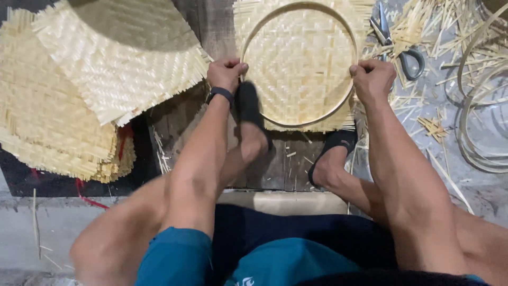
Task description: Manufacturing a circular bamboo tray by weaving strips and trimming the excess with scissors.
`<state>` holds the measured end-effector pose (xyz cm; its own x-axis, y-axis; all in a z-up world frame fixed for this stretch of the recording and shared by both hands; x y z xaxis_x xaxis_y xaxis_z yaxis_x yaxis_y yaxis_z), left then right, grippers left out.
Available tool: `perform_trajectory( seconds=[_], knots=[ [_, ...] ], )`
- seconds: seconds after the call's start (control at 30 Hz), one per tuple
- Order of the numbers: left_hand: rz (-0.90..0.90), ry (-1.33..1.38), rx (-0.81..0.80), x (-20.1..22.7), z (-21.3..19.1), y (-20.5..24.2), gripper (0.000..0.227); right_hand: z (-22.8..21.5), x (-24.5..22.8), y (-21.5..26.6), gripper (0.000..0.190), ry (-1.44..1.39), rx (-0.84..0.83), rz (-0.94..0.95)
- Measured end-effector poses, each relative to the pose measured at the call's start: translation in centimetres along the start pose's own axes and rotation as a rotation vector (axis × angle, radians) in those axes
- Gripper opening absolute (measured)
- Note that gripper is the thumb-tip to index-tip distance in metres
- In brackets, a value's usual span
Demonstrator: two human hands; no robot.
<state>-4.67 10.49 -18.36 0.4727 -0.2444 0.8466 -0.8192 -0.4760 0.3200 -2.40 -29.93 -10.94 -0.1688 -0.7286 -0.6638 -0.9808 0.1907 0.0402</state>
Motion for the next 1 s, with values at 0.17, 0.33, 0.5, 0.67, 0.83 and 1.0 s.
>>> perform_trajectory(
  seconds=[0.17,0.33,0.5,0.67,0.83,1.0],
  knots=[
    [-0.004,0.082,-0.026,0.6,0.0,-1.0,0.03,0.7,0.8,-1.5,0.017,-0.101,0.007,0.087],
    [-0.117,0.076,-0.062,0.0,-0.3,-0.3,0.029,1.4,3.0,-1.4,0.019,-0.167,-0.101,0.102],
    [-0.143,0.04,-0.053,-0.6,-0.4,-0.6,0.028,2.0,5.0,-2.1,0.017,-0.193,-0.125,0.078],
    [-0.151,-0.035,-0.093,2.1,-1.0,-2.5,0.029,1.0,1.5,-1.7,0.017,-0.244,-0.151,0.082],
    [0.449,-0.466,-0.1,12.3,2.3,-2.5,0.05,2.4,-14.3,6.6,0.077,0.238,-0.413,-0.533],
    [0.819,-0.409,-0.283,15.0,9.5,-4.7,0.032,11.0,-10.7,12.3,0.089,0.513,-0.365,-0.913]
  ],
)
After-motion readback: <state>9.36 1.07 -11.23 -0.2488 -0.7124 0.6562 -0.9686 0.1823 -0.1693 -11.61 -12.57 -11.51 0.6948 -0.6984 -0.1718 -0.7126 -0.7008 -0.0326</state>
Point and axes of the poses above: each hand's wrist, its own y-axis away from the middle knuckle, its own z-axis out of the palm, x = y × z, the point moved 2 cm from there along -y, towards the middle knuckle, and after that the axes turned 1 degree about x, right-handed, at the moved point
